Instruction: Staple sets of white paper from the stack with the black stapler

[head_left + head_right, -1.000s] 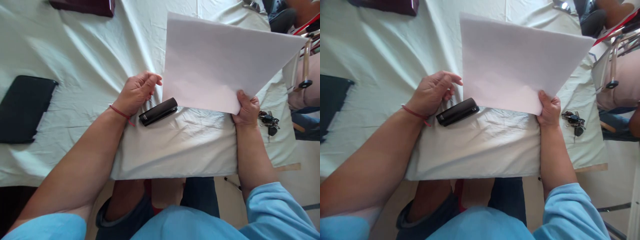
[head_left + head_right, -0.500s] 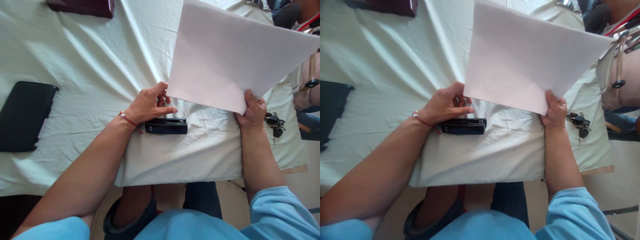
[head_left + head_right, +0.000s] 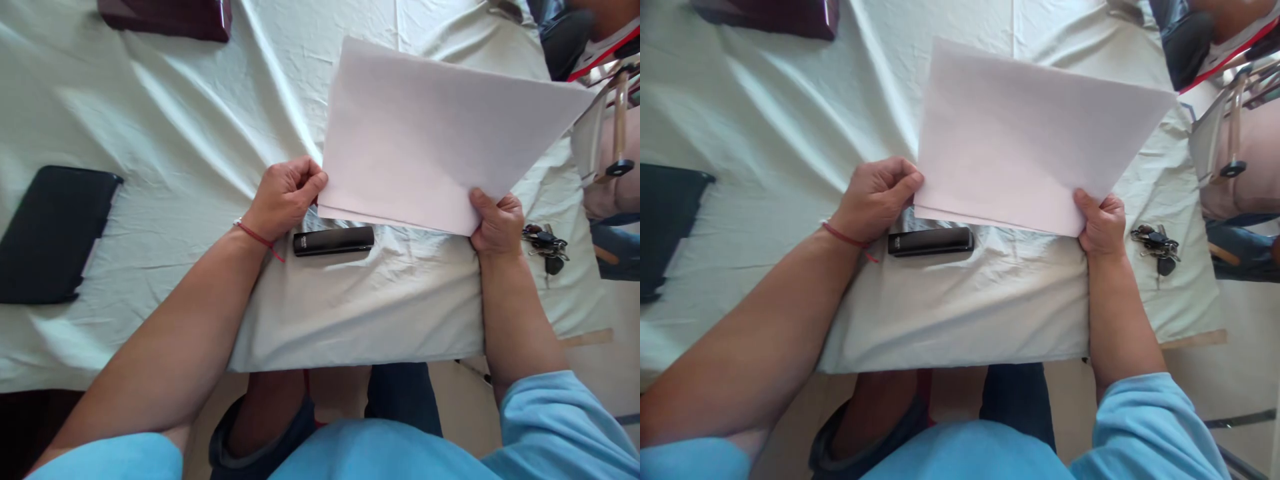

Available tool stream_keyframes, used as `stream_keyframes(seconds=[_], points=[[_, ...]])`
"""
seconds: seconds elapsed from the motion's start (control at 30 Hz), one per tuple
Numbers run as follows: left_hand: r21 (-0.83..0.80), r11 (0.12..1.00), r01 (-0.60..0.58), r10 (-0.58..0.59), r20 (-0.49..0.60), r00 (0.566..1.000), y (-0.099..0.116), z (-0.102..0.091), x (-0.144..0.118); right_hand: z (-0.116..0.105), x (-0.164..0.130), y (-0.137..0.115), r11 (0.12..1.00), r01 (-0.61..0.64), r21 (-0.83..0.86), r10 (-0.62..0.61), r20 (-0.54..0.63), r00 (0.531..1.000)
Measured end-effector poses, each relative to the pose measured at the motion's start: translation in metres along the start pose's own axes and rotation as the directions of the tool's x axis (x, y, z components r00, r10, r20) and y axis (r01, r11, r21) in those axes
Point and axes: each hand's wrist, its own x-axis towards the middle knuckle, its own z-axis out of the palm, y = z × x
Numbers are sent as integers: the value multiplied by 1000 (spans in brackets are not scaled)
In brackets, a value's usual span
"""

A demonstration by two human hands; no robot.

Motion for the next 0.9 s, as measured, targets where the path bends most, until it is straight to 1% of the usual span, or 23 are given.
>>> stream_keyframes(seconds=[0.1,0.17,0.23,0.3,0.37,0.43,0.47,0.53,0.6,0.63,0.73,0.83,0.9], points=[[-20,1000,17,-17,8,1000,-1,1,0,-4,3,1,999,-41,-3,41,-17,999],[-20,1000,13,-12,47,999,-2,0,0,-6,5,2,999,-53,-5,53,4,999],[20,1000,-16,14,71,997,-1,-1,0,-7,5,2,998,-55,-6,55,39,998],[78,996,-41,37,51,998,0,-2,0,-6,5,3,999,-50,-1,50,46,998],[107,993,-40,40,1,999,0,-3,-1,-5,4,3,999,-46,3,46,22,999],[85,996,-20,21,-16,1000,0,-2,-1,-4,4,3,999,-45,1,45,-5,999],[47,999,-8,8,-6,1000,0,-2,-2,-4,4,3,999,-44,-2,44,-14,999],[-27,999,17,-16,43,999,0,0,-1,-4,4,3,999,-39,-6,39,-20,999],[-23,1000,12,-10,79,997,2,0,-1,-4,5,3,999,-32,-8,32,-7,999],[9,1000,-2,1,78,997,3,0,-1,-4,5,3,1000,-28,-9,28,2,1000],[98,994,-49,46,31,998,7,-1,-2,-2,3,2,1000,-15,-1,15,21,1000],[110,994,-27,26,12,1000,6,-2,-2,-2,2,3,1000,-6,0,6,38,999],[67,998,6,-7,7,1000,3,-1,-1,-3,3,3,1000,-9,-5,9,39,999]])
